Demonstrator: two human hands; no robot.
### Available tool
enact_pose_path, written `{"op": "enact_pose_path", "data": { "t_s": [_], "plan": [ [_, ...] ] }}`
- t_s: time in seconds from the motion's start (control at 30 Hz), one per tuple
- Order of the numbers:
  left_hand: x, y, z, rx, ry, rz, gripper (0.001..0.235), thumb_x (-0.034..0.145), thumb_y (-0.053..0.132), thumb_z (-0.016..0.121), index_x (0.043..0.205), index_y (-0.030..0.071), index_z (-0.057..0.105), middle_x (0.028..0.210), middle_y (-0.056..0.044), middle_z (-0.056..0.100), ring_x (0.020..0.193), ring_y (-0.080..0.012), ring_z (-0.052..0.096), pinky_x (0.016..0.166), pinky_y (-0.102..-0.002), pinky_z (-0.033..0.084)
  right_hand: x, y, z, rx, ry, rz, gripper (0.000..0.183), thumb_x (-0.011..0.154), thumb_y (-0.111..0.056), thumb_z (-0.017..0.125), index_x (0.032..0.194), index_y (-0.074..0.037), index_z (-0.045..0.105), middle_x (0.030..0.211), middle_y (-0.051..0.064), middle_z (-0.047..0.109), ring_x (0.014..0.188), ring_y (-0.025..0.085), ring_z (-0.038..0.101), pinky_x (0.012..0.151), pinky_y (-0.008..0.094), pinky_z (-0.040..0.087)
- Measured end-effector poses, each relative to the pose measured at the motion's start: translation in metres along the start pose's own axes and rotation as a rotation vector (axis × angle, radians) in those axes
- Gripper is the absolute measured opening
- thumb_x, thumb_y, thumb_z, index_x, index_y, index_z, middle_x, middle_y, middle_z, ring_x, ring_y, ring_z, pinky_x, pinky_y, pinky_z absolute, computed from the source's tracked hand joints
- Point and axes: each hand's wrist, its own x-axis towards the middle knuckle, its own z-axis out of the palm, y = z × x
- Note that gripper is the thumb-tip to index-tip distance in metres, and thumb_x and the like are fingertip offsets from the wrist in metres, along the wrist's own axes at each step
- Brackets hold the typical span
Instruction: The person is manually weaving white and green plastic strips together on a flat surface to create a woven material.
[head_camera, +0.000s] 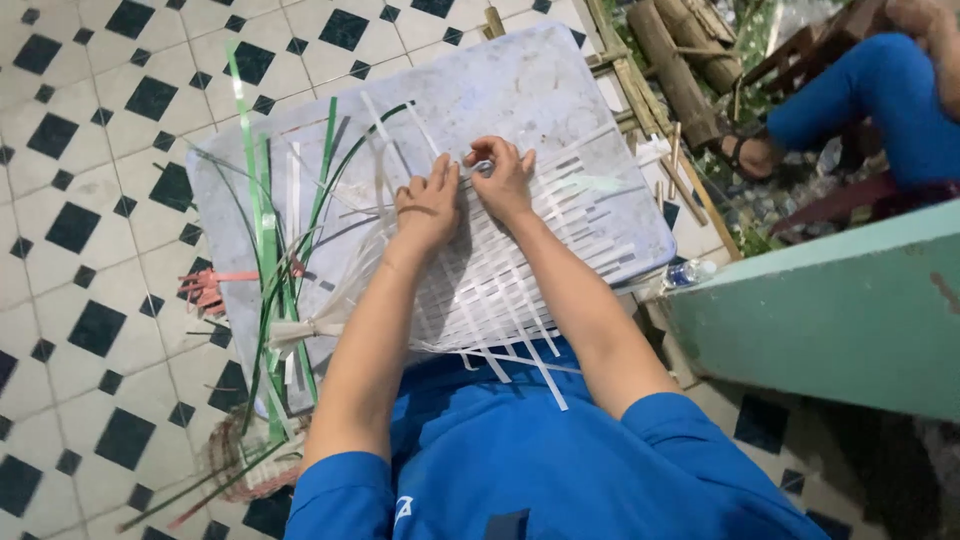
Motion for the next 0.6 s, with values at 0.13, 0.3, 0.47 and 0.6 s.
{"op": "enact_pose_path", "data": {
  "t_s": [0.13, 0.3, 0.47, 0.6],
  "plan": [
    [-0.004, 0.004, -0.017, -0.034, -0.033, 0.028, 0.076, 0.084, 0.019, 0.063, 0.152, 0.01, 0.031, 0.159, -0.013, 0.025, 0.121, -0.041, 0.047, 0.096, -0.058, 0.038, 0.003, 0.002, 0.0, 0.017, 0.003, -0.017, 0.048, 0.074, -0.009, 0.067, 0.117, -0.027, 0.057, 0.089, -0.014, 0.066, 0.116, 0.013, 0.05, 0.112, 0.069, 0.004],
    [-0.014, 0.009, -0.043, -0.272, -0.055, -0.026, 0.067, 0.086, 0.028, 0.067, 0.147, 0.02, 0.042, 0.16, -0.006, 0.026, 0.128, -0.0414, 0.044, 0.101, -0.064, 0.033, 0.007, 0.008, 0.007, -0.154, -0.057, 0.017, 0.009, 0.085, -0.027, 0.069, 0.094, -0.026, 0.067, 0.095, -0.008, 0.068, 0.119, 0.014, 0.05, 0.113, 0.067, 0.006],
    [-0.012, 0.006, -0.031, -0.326, -0.009, -0.038, 0.055, 0.085, 0.024, 0.07, 0.134, 0.029, 0.047, 0.154, 0.002, 0.036, 0.126, -0.0368, 0.048, 0.099, -0.064, 0.033, 0.002, -0.005, -0.001, -0.143, -0.04, 0.019, 0.006, 0.084, -0.025, 0.067, 0.089, -0.027, 0.067, 0.094, -0.009, 0.068, 0.119, 0.015, 0.05, 0.113, 0.067, 0.005],
    [-0.001, 0.001, -0.015, -0.336, 0.004, -0.116, 0.051, 0.088, 0.023, 0.069, 0.131, 0.03, 0.042, 0.136, -0.001, 0.055, 0.121, -0.0327, 0.054, 0.098, -0.06, 0.036, 0.002, 0.002, 0.004, -0.14, -0.052, 0.001, 0.009, 0.083, -0.027, 0.064, 0.088, -0.031, 0.07, 0.096, -0.008, 0.069, 0.119, 0.016, 0.05, 0.114, 0.068, 0.002]
  ]
}}
